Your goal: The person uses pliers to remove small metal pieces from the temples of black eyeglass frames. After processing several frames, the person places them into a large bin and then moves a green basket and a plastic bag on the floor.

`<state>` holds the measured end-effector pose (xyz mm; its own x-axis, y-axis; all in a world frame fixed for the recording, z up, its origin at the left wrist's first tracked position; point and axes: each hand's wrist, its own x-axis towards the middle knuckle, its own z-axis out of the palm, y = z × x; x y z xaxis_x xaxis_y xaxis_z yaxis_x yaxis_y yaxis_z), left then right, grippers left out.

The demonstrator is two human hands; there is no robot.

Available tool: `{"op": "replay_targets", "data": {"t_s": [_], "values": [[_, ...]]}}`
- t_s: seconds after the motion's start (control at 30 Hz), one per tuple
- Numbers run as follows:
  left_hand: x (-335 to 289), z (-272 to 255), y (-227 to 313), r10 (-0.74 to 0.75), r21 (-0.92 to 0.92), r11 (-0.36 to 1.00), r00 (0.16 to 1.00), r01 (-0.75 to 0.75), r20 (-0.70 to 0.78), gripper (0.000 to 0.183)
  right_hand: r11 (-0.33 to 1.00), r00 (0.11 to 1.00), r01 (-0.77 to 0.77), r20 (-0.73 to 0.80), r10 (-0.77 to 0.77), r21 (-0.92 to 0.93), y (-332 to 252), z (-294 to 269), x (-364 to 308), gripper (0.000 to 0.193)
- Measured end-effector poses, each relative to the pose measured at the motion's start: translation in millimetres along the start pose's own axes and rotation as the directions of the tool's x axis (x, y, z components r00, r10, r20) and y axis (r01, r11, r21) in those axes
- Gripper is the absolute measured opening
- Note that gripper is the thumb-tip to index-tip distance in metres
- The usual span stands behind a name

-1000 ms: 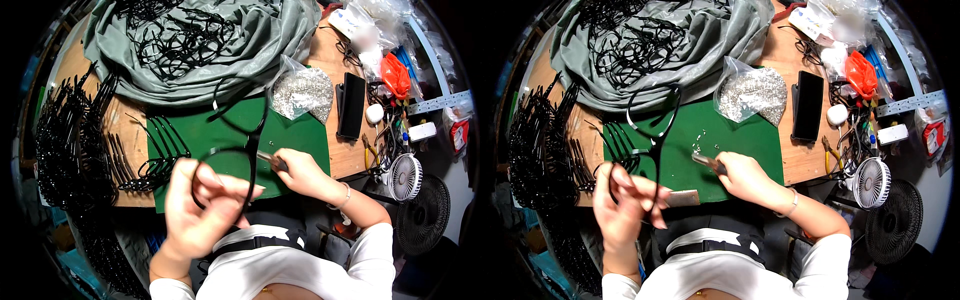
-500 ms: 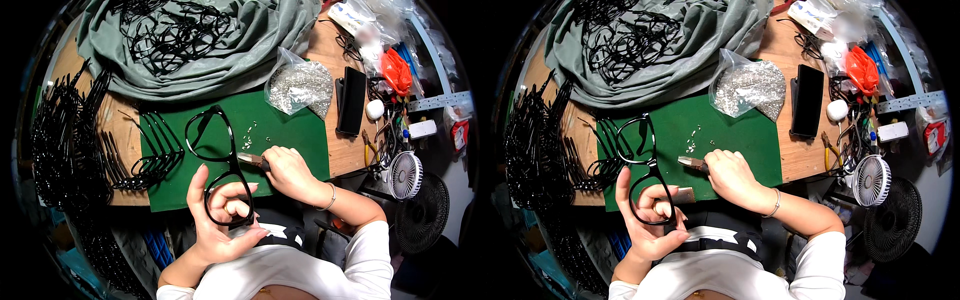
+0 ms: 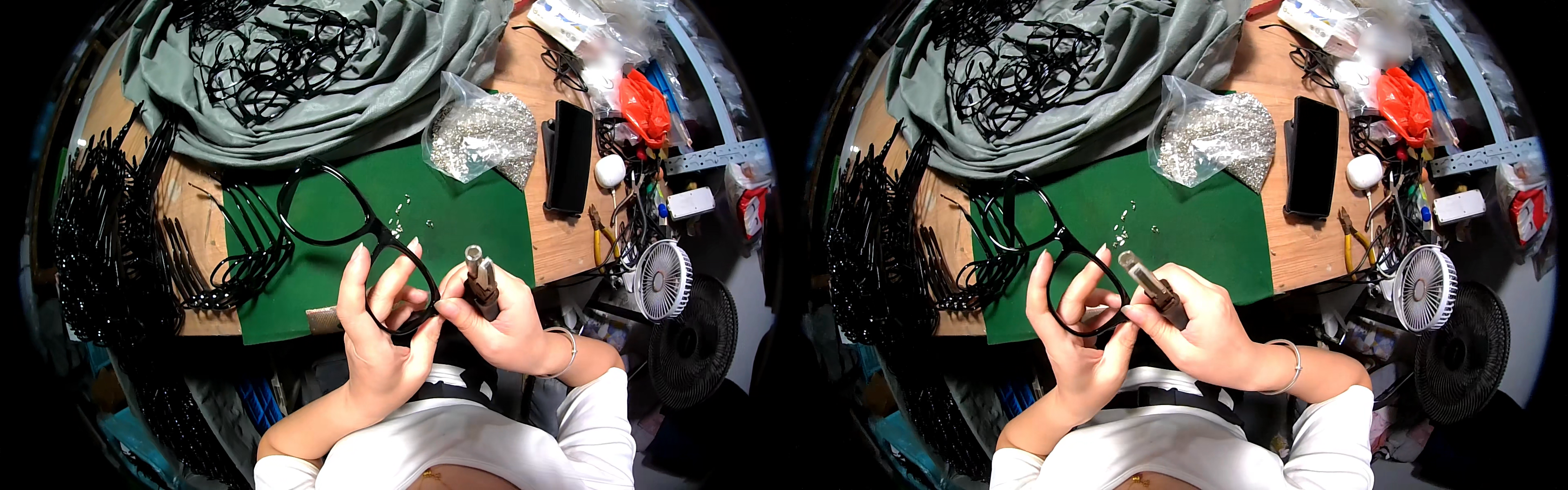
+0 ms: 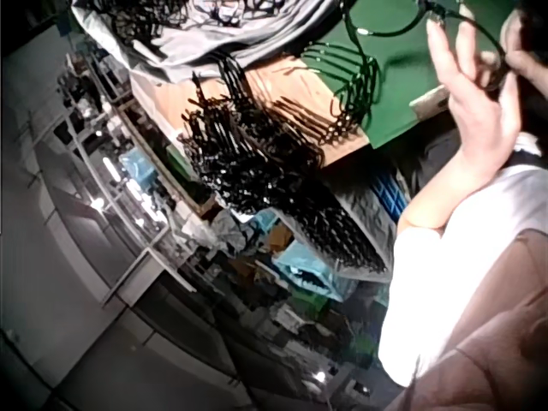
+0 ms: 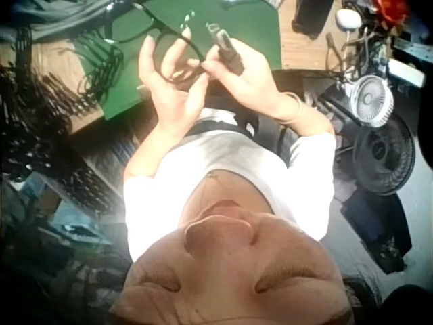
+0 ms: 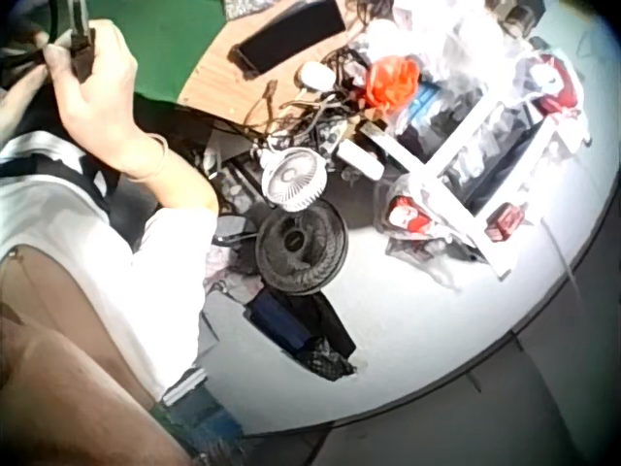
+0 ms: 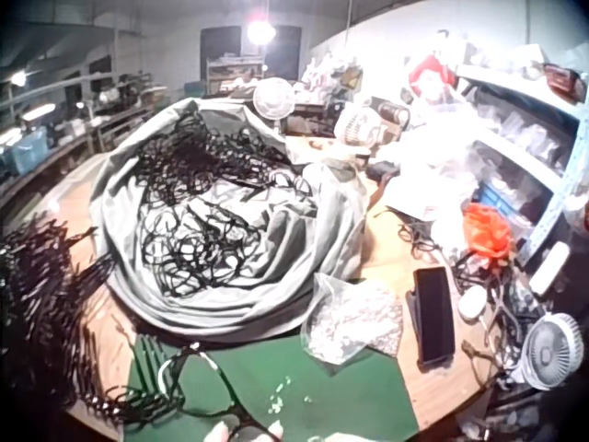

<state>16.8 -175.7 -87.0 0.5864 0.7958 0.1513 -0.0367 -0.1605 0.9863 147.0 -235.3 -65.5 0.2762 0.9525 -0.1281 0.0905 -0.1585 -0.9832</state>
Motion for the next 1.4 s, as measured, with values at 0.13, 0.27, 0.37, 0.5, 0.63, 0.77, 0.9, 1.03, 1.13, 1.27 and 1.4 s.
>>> {"op": "replay_targets", "data": {"t_s": [0.13,0.27,0.37,0.5,0.63,0.77,0.9,1.03,1.13,1.27,1.4], "values": [[-2.2,3.2,-0.8,0.011,0.024,1.0,1.0,-0.011,-0.008,0.084,0.873,0.963,-0.269,0.115,0.244,0.407,-5.7,-0.7,4.9,0.018],[3.8,-8.6,5.2,-0.11,-0.089,0.989,0.986,0.121,0.129,0.085,0.848,0.89,-0.435,0.289,0.353,0.302,-15.0,-9.3,11.0,0.022],[11.0,-16.4,20.9,-0.299,-0.399,0.845,0.934,0.355,0.197,0.086,0.786,0.845,-0.503,0.396,0.359,0.36,-19.3,-8.4,13.4,0.022],[8.8,-28.2,25.8,-0.315,-0.387,0.842,0.925,0.376,0.213,0.087,0.872,0.856,-0.42,0.429,0.289,0.253,-21.2,-10.0,12.0,0.018],[4.0,-44.6,25.7,-0.334,-0.4,0.816,0.905,0.417,0.262,0.084,0.961,0.809,-0.21,0.52,0.274,-0.178,-26.1,-29.5,9.5,0.025],[6.6,-46.8,27.8,-0.32,-0.433,0.808,0.914,0.4,0.249,0.084,0.959,0.72,-0.129,0.641,0.265,-0.251,-32.7,-25.1,10.3,0.037],[6.5,-45.3,27.4,-0.328,-0.437,0.795,0.904,0.421,0.275,0.082,0.919,0.615,-0.173,0.69,0.382,-0.354,-36.6,-25.1,18.9,0.042],[5.9,-45.5,24.8,-0.31,-0.432,0.8,0.904,0.416,0.296,0.082,0.895,0.599,-0.132,0.685,0.414,-0.426,-42.8,-21.0,27.4,0.043],[6.2,-45.0,23.8,-0.315,-0.427,0.799,0.9,0.423,0.301,0.082,0.855,0.708,-0.001,0.603,0.367,-0.519,-38.4,-14.3,23.3,0.042],[4.6,-43.1,18.6,-0.311,-0.435,0.792,0.896,0.429,0.319,0.083,0.819,0.636,-0.108,0.594,0.492,-0.563,-42.5,-17.1,26.2,0.042],[9.8,-45.2,23.8,-0.349,-0.447,0.771,0.888,0.454,0.3,0.083,0.888,0.602,-0.19,0.665,0.441,-0.418,-31.9,-28.2,30.6,0.043]]}}
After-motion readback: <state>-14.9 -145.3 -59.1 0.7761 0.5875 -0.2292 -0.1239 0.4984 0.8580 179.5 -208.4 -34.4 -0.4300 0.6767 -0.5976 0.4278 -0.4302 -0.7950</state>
